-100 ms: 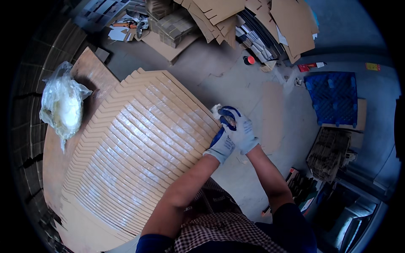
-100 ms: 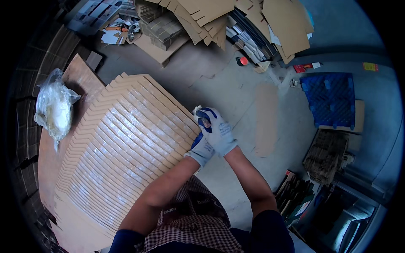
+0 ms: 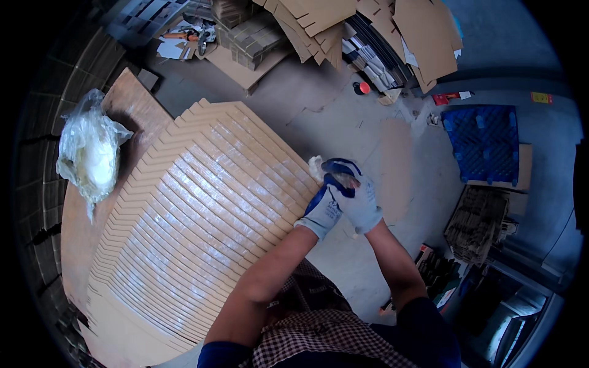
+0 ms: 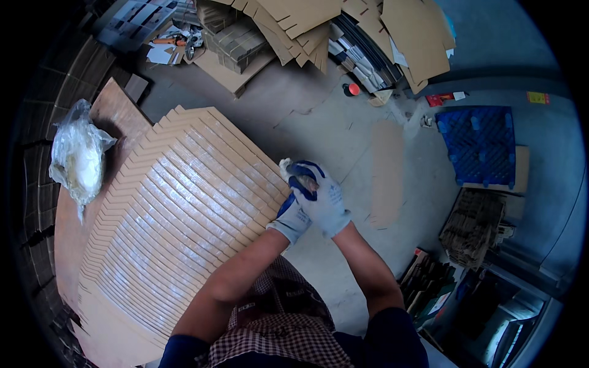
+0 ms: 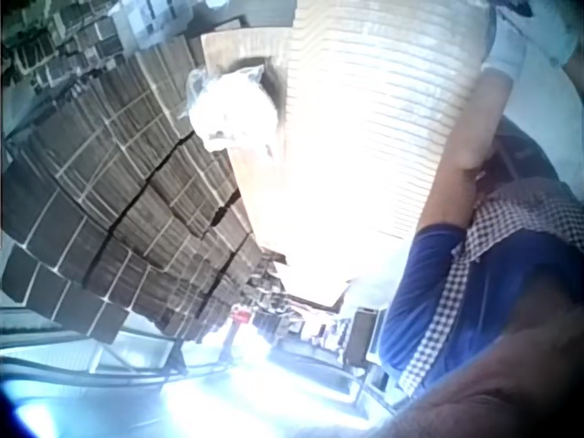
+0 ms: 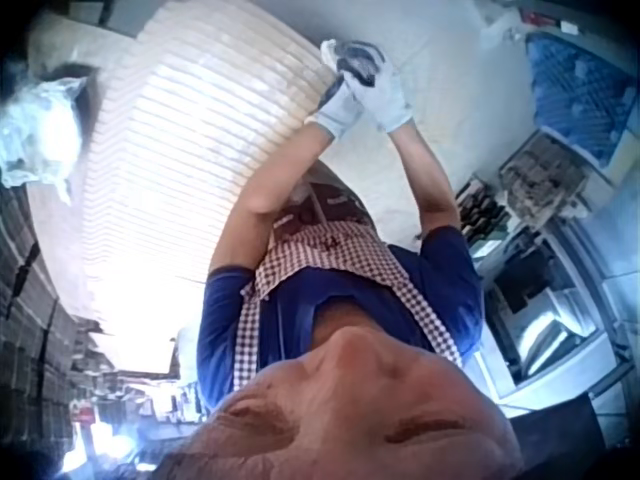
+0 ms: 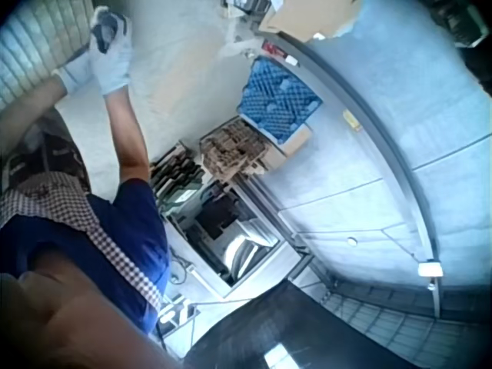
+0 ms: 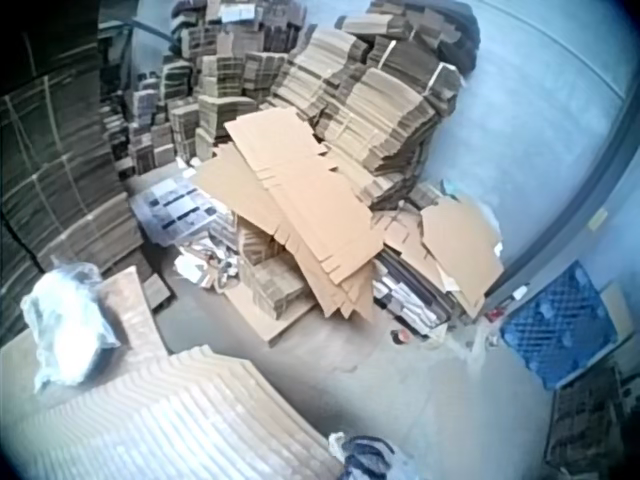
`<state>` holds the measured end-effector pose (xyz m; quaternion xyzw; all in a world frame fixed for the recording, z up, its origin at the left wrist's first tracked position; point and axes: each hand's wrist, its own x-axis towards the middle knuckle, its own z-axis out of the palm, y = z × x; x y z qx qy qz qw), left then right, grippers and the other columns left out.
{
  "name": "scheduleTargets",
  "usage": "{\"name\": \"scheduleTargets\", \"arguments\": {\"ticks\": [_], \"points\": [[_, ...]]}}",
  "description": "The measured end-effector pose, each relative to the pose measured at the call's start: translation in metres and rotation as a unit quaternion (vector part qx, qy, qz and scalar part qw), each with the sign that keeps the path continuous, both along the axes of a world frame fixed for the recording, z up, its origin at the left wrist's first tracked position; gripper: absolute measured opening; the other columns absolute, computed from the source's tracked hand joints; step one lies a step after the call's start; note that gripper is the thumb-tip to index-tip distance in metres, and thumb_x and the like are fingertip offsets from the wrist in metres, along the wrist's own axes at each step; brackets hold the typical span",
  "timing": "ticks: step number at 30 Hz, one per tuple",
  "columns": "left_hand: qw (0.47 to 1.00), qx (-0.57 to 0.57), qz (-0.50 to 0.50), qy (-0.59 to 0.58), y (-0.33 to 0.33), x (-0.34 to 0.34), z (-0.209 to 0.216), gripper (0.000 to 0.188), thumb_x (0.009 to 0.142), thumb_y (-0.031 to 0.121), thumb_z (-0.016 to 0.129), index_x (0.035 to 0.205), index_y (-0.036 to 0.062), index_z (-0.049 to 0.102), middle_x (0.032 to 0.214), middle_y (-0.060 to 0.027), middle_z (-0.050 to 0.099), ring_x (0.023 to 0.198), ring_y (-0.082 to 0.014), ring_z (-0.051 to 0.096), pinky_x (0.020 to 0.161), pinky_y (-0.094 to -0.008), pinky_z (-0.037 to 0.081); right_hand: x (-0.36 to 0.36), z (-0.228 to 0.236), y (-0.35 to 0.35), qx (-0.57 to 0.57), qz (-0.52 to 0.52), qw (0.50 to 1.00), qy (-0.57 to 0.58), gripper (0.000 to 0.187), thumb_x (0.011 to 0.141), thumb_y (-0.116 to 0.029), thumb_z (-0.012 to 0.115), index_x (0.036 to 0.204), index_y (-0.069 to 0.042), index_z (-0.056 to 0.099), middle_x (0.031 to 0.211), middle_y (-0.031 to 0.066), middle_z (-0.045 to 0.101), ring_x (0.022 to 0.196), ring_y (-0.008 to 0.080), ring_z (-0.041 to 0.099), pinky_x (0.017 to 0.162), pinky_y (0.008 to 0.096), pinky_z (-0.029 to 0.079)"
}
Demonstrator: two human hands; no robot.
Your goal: The person applies glue to corrugated cardboard sheets, then folds and assembles printed cardboard boxes on a workbench. The person handles flat cardboard pieces, applies adhesive, and folds the boxes into shape.
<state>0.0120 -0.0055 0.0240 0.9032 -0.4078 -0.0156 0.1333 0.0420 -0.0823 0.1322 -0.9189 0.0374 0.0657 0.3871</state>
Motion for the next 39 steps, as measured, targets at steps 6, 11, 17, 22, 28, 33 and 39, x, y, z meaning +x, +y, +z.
{"name": "scheduleTargets", "arguments": {"ticks": [6, 11, 17, 22, 28, 33, 39], "points": [[1.0, 0.015, -0.016, 0.002, -0.001, -0.007, -0.011, 0.039, 0.1, 0.019, 0.044, 0.137, 0.0096, 0.049, 0.133, -0.0132, 0.056, 0.126, -0.03, 0.051, 0.105, -0.0428, 0.041, -0.008, -0.027, 0.01, -0.091, 0.072, 0.993, 0.024, 0.042, 0.083, -0.014, 0.066, 0.123, -0.01, 0.059, 0.126, 0.0151, 0.06, 0.111, 0.0366, 0.06, 0.095, 0.043, 0.05], [0.993, 0.107, -0.031, 0.051, 0.005, -0.015, -0.015, 0.037, 0.099, 0.021, 0.044, 0.132, 0.0068, 0.054, 0.133, -0.0146, 0.056, 0.126, -0.0343, 0.05, 0.101, -0.0476, 0.043, -0.005, -0.004, 0.02, -0.128, 0.111, 0.985, -0.039, 0.048, 0.08, -0.012, 0.065, 0.128, -0.012, 0.06, 0.128, 0.0128, 0.06, 0.111, 0.0343, 0.06, 0.095, 0.0454, 0.05], [0.993, 0.067, -0.05, 0.08, 0.017, -0.015, -0.002, 0.038, 0.1, 0.022, 0.043, 0.132, 0.0063, 0.054, 0.135, -0.0149, 0.054, 0.127, -0.035, 0.049, 0.103, -0.0484, 0.041, -0.027, -0.024, 0.046, -0.164, 0.301, 0.934, -0.106, 0.053, 0.075, -0.015, 0.064, 0.128, -0.012, 0.061, 0.132, 0.0111, 0.057, 0.119, 0.0351, 0.056, 0.096, 0.0472, 0.048], [0.997, 0.036, -0.032, 0.066, 0.015, -0.012, -0.009, 0.038, 0.1, 0.023, 0.043, 0.133, 0.0068, 0.053, 0.136, -0.0146, 0.053, 0.128, -0.0343, 0.048, 0.104, -0.0477, 0.04, 0.018, -0.025, 0.036, -0.156, 0.179, 0.969, -0.071, 0.054, 0.073, -0.014, 0.067, 0.127, -0.01, 0.06, 0.133, 0.012, 0.056, 0.12, 0.0344, 0.055, 0.097, 0.0461, 0.048], [0.996, 0.008, -0.039, 0.085, 0.016, -0.012, -0.008, 0.039, 0.101, 0.024, 0.042, 0.134, 0.0073, 0.053, 0.137, -0.0143, 0.052, 0.129, -0.0335, 0.047, 0.105, -0.0468, 0.039, -0.009, -0.019, 0.07, -0.134, 0.341, 0.923, -0.114, 0.057, 0.076, -0.02, 0.066, 0.132, -0.015, 0.058, 0.134, 0.0084, 0.055, 0.126, 0.0332, 0.051, 0.101, 0.0493, 0.046], [0.995, -0.012, -0.027, 0.095, 0.01, -0.011, -0.012, 0.039, 0.101, 0.025, 0.041, 0.135, 0.0078, 0.052, 0.138, -0.014, 0.052, 0.13, -0.0328, 0.046, 0.106, -0.0461, 0.038, 0.042, -0.041, 0.068, -0.22, 0.233, 0.945, -0.072, 0.053, 0.076, -0.016, 0.068, 0.128, -0.014, 0.059, 0.132, 0.008, 0.055, 0.123, 0.0338, 0.053, 0.096, 0.0463, 0.048], [0.99, -0.042, -0.031, 0.127, 0.011, -0.013, -0.013, 0.04, 0.102, 0.026, 0.041, 0.136, 0.0084, 0.052, 0.139, -0.0137, 0.051, 0.131, -0.032, 0.045, 0.107, -0.0453, 0.037, 0.016, -0.013, 0.099, -0.127, 0.373, 0.911, -0.123, 0.06, 0.074, -0.021, 0.07, 0.132, -0.015, 0.058, 0.135, 0.0106, 0.053, 0.126, 0.0341, 0.052, 0.1, 0.045, 0.048]]}}
